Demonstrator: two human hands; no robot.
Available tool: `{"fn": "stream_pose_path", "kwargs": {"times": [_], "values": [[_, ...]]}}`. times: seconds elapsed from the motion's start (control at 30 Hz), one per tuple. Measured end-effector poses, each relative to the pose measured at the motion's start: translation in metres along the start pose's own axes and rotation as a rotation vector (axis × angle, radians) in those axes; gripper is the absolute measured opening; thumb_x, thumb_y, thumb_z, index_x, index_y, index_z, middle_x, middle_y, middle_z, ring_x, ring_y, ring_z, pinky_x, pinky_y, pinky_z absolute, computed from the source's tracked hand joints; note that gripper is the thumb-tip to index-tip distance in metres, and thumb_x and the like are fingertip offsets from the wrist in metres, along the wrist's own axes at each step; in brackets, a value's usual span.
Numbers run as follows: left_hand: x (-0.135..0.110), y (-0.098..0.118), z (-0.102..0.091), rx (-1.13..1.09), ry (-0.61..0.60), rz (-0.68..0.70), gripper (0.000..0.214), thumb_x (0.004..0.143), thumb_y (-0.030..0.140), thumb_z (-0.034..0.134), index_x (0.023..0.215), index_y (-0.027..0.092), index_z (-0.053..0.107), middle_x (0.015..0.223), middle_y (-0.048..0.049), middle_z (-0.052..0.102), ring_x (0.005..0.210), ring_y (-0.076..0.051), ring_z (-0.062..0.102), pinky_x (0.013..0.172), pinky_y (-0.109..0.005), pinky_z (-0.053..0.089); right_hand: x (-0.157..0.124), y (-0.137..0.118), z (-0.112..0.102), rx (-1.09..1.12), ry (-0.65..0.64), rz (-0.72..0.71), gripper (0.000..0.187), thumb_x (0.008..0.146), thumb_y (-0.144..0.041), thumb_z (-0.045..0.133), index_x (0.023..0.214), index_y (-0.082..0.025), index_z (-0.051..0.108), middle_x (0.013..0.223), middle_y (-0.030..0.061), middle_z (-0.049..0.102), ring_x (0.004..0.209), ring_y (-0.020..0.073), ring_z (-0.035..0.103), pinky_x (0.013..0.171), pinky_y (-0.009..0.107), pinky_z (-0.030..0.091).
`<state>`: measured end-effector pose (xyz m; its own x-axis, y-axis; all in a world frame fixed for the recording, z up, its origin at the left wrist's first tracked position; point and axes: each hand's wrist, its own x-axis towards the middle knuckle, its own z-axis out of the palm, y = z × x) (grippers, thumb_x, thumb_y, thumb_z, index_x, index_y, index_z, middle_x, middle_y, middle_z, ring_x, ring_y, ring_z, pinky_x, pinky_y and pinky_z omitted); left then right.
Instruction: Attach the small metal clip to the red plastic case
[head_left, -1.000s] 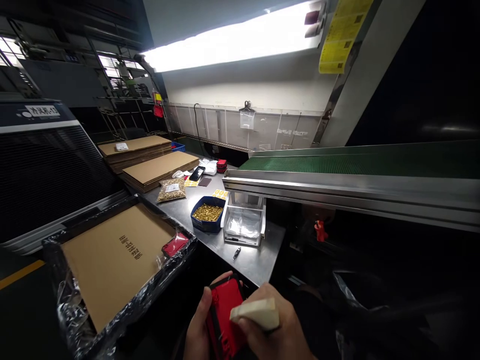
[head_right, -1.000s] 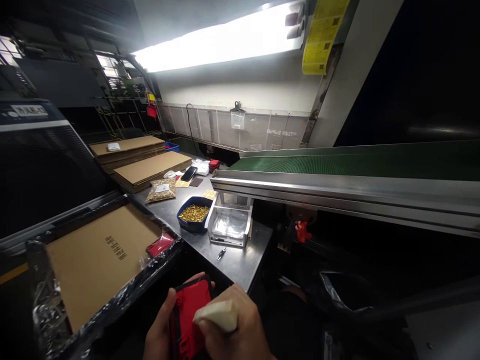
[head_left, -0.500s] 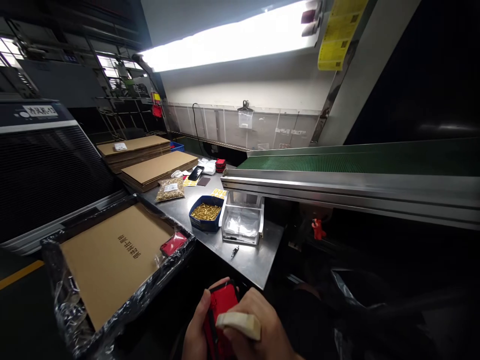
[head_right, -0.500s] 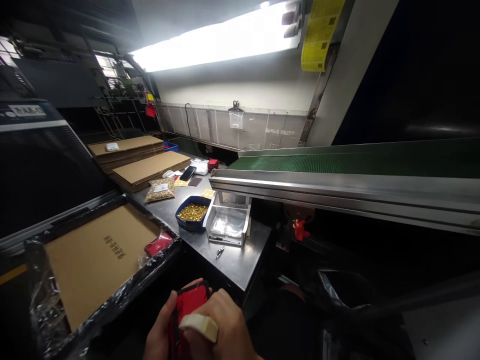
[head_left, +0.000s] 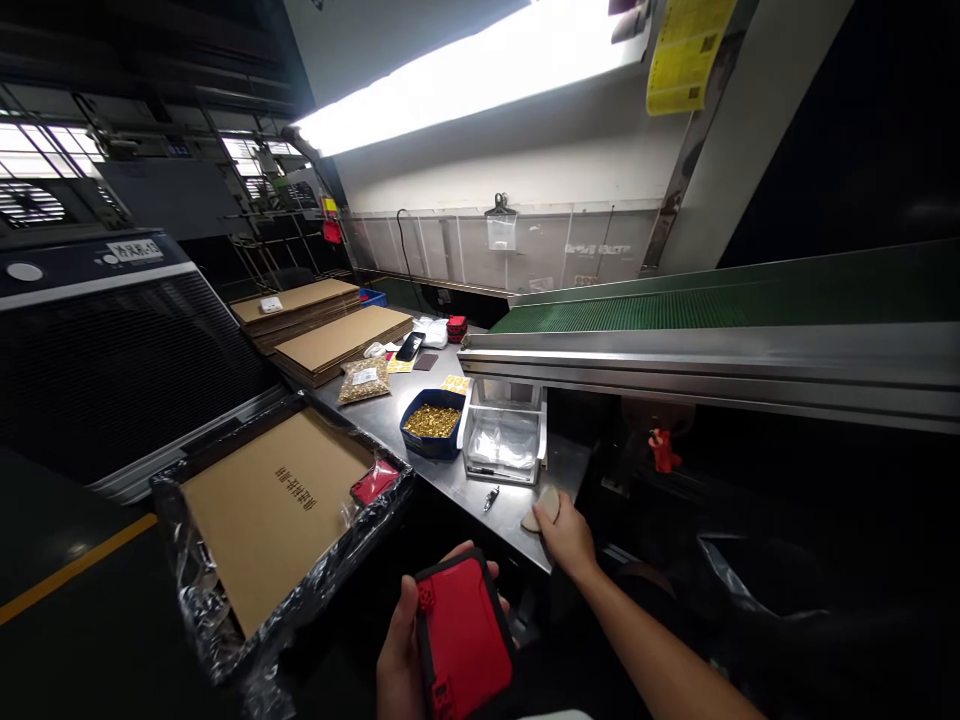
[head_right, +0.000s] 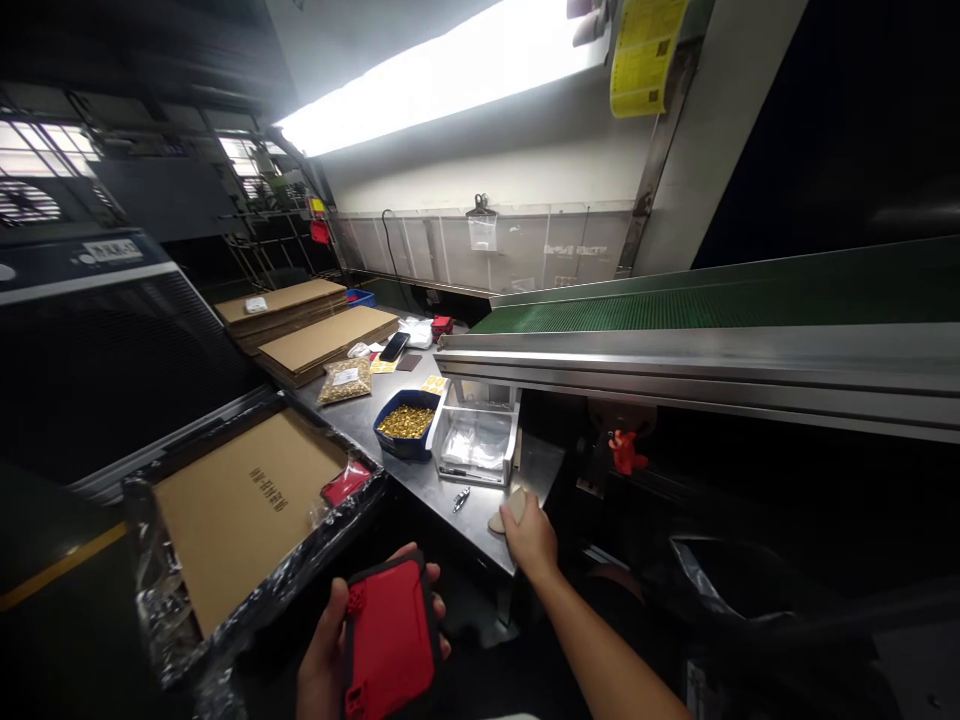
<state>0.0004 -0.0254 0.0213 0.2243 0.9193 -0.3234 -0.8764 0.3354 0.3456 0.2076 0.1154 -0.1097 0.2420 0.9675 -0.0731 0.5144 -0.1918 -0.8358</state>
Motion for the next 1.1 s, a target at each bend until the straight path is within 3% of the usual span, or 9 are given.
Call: {"fn": "stream_pose_path", "kwargs": {"times": [0.13, 0.2, 0.33, 0.4, 0.5, 0.63, 0.8, 0.93, 1.1], "values": [[-0.004, 0.0, 0.0, 0.143, 0.058, 0.053, 0.058, 0.084, 0.064, 0.055, 0.124, 0.024, 0.066, 0.118, -0.013, 0.07, 0.101, -0.034, 0.066, 0.083, -0.045, 0.057, 0.004, -0.012, 0.003, -0.006, 0.069, -0.006, 0.064, 0.077, -0.036, 0.064, 0.133, -0.009, 0.049, 0.135, 0.0266, 0.046, 0.132, 0.0441, 0.037, 0.112, 0.058, 0.028], [-0.007, 0.001, 0.001, 0.356, 0.077, 0.148, 0.07, 0.076, 0.067, 0.064, 0.131, 0.024, 0.06, 0.124, -0.0141, 0.067, 0.109, -0.037, 0.063, 0.084, -0.04, 0.057, -0.005, -0.028, -0.002, 0.052, 0.04, 0.005, 0.064, 0.078, -0.036, 0.063, 0.134, -0.007, 0.047, 0.133, 0.0264, 0.047, 0.128, 0.0421, 0.042, 0.11, 0.059, 0.032], [-0.009, 0.001, 0.008, 0.809, 0.054, 0.473, 0.092, 0.06, 0.064, 0.082, 0.137, 0.023, 0.054, 0.135, -0.0147, 0.058, 0.121, -0.039, 0.055, 0.093, -0.033, 0.053, -0.059, -0.076, -0.022, 0.284, -0.275, -0.069, 0.046, 0.087, -0.054, 0.055, 0.11, -0.015, 0.063, 0.098, 0.0105, 0.068, 0.089, 0.0244, 0.064, 0.085, 0.04, 0.054], [-0.009, 0.0, 0.01, 0.902, 0.033, 0.537, 0.094, 0.058, 0.059, 0.086, 0.138, 0.024, 0.053, 0.129, -0.0142, 0.06, 0.114, -0.038, 0.058, 0.093, -0.035, 0.053, -0.092, -0.1, -0.036, 0.487, -0.479, -0.113, 0.045, 0.088, -0.057, 0.055, 0.112, -0.02, 0.063, 0.103, 0.0074, 0.069, 0.092, 0.021, 0.064, 0.084, 0.035, 0.054], [-0.008, -0.001, 0.01, 0.949, 0.017, 0.552, 0.096, 0.055, 0.047, 0.091, 0.139, 0.025, 0.051, 0.121, -0.0138, 0.063, 0.107, -0.038, 0.062, 0.086, -0.037, 0.056, -0.123, -0.124, -0.055, 0.623, -0.564, -0.13, 0.039, 0.088, -0.054, 0.058, 0.11, -0.023, 0.063, 0.105, 0.0064, 0.068, 0.098, 0.0213, 0.062, 0.089, 0.037, 0.051], [-0.008, -0.001, 0.012, 0.983, 0.003, 0.577, 0.095, 0.053, 0.043, 0.092, 0.138, 0.027, 0.053, 0.12, -0.0125, 0.063, 0.106, -0.038, 0.062, 0.086, -0.037, 0.056, -0.134, -0.13, -0.069, 0.62, -0.534, -0.173, 0.036, 0.087, -0.051, 0.063, 0.108, -0.022, 0.063, 0.102, 0.0061, 0.067, 0.099, 0.0219, 0.061, 0.093, 0.039, 0.049], [-0.012, 0.001, 0.014, 1.025, 0.045, 0.578, 0.092, 0.05, 0.034, 0.093, 0.134, 0.025, 0.058, 0.119, -0.0123, 0.065, 0.105, -0.038, 0.062, 0.091, -0.038, 0.052, -0.139, -0.132, -0.074, 0.658, -0.62, -0.176, 0.057, 0.07, -0.046, 0.082, 0.116, -0.024, 0.057, 0.112, 0.0054, 0.066, 0.104, 0.0241, 0.062, 0.096, 0.039, 0.049], [-0.018, 0.003, 0.006, 1.141, 0.057, 0.59, 0.097, 0.047, 0.038, 0.095, 0.135, 0.03, 0.056, 0.123, -0.0102, 0.064, 0.108, -0.038, 0.061, 0.096, -0.04, 0.05, -0.14, -0.136, -0.077, 0.656, -0.628, -0.116, 0.036, 0.085, -0.047, 0.067, 0.11, -0.022, 0.06, 0.106, 0.0065, 0.068, 0.099, 0.0218, 0.063, 0.09, 0.037, 0.051], [-0.024, 0.0, 0.005, 1.186, 0.105, 0.648, 0.093, 0.046, 0.037, 0.095, 0.131, 0.03, 0.06, 0.122, -0.0099, 0.065, 0.103, -0.036, 0.063, 0.091, -0.036, 0.051, -0.136, -0.137, -0.08, 0.637, -0.657, -0.248, 0.041, 0.076, -0.041, 0.078, 0.109, -0.022, 0.062, 0.103, 0.0031, 0.067, 0.095, 0.0196, 0.062, 0.09, 0.034, 0.048]]}}
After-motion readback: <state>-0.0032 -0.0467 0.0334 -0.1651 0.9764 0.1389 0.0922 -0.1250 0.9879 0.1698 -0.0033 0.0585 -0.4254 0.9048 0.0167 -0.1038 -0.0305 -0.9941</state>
